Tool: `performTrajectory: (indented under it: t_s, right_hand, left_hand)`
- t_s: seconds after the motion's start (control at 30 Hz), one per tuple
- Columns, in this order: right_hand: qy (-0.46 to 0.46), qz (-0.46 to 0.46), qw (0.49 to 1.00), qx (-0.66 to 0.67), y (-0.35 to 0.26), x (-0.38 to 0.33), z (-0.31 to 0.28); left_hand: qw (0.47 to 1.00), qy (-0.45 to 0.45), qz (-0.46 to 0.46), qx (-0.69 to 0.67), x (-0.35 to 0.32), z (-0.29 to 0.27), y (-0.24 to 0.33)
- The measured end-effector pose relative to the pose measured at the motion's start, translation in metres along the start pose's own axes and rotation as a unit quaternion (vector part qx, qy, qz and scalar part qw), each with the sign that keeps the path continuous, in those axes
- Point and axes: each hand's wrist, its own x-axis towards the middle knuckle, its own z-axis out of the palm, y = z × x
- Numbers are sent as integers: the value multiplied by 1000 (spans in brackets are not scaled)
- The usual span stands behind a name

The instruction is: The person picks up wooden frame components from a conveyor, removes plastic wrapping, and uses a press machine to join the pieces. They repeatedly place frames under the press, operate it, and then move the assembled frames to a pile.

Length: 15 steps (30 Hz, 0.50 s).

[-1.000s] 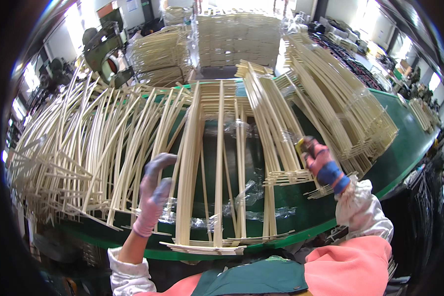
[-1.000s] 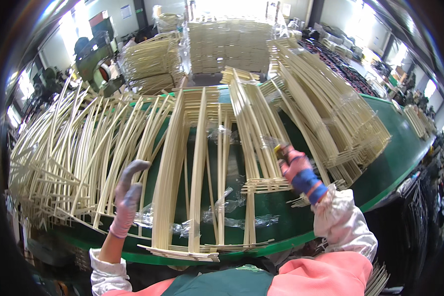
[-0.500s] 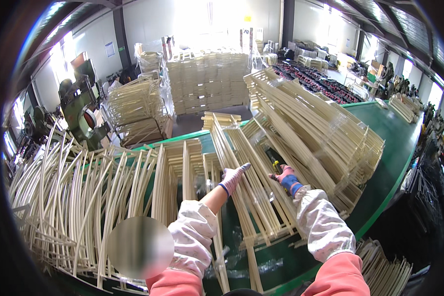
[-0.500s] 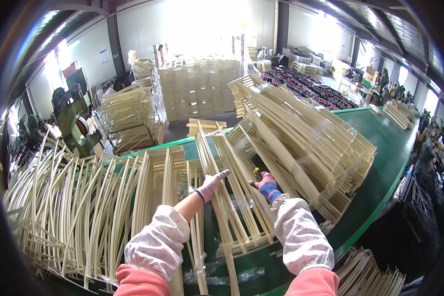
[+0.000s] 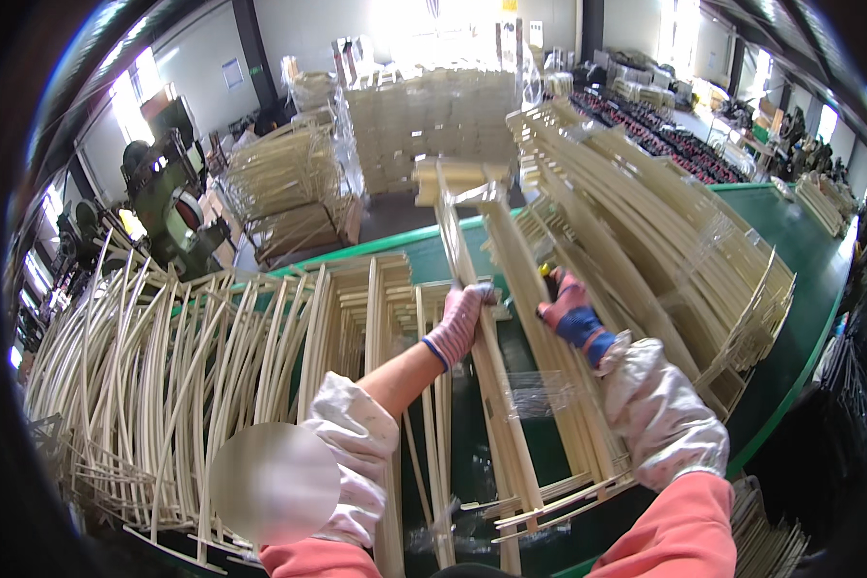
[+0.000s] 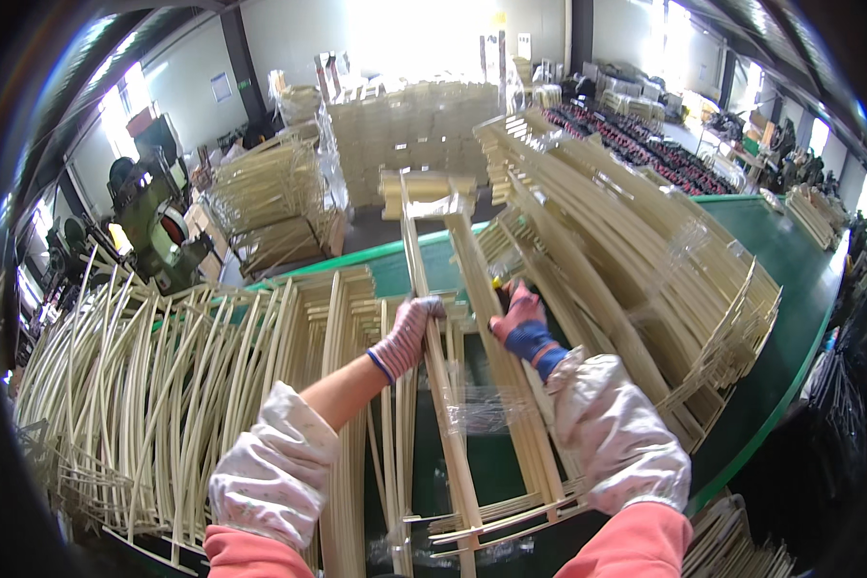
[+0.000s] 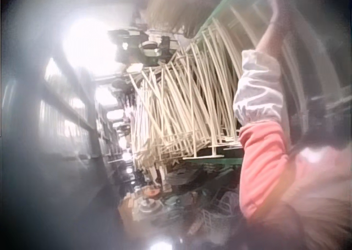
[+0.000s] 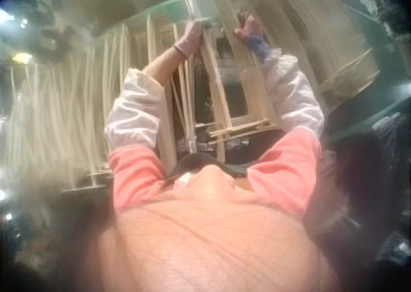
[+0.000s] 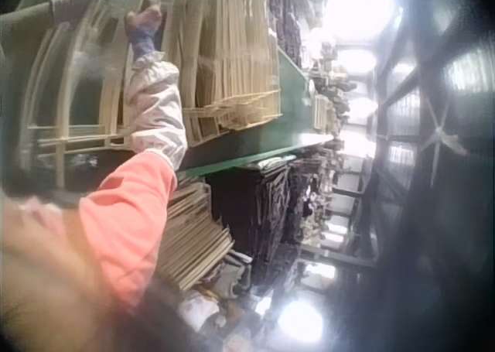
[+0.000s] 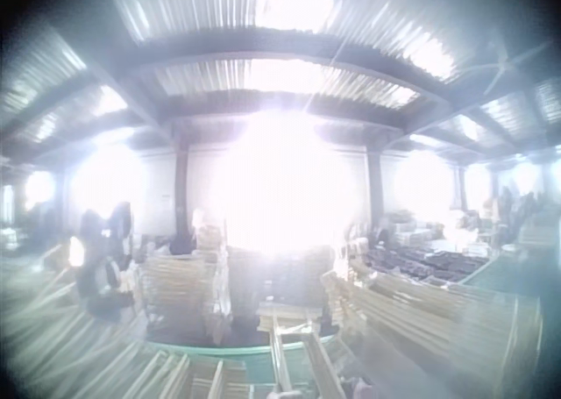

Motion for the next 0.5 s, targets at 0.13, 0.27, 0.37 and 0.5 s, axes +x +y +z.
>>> performTrajectory:
  t_s: [0.13,0.27,0.37,0.5]
  right_hand:
    - [-19,-93,993,64,-32,-52,-75]
    - [-34,-47,997,45,-45,-132,-109]
    - [-49,14,999,13,-52,-180,-105]
    - [-29,41,998,27,-56,-206,-82]
  left_hand:
    - [994,-70,15,83,-75,1,24]
    - [989,-77,9,122,-156,-1,10]
    - [990,-67,14,126,-197,-7,-7]
    - [995,-42,-6,95,-207,-22,-16]
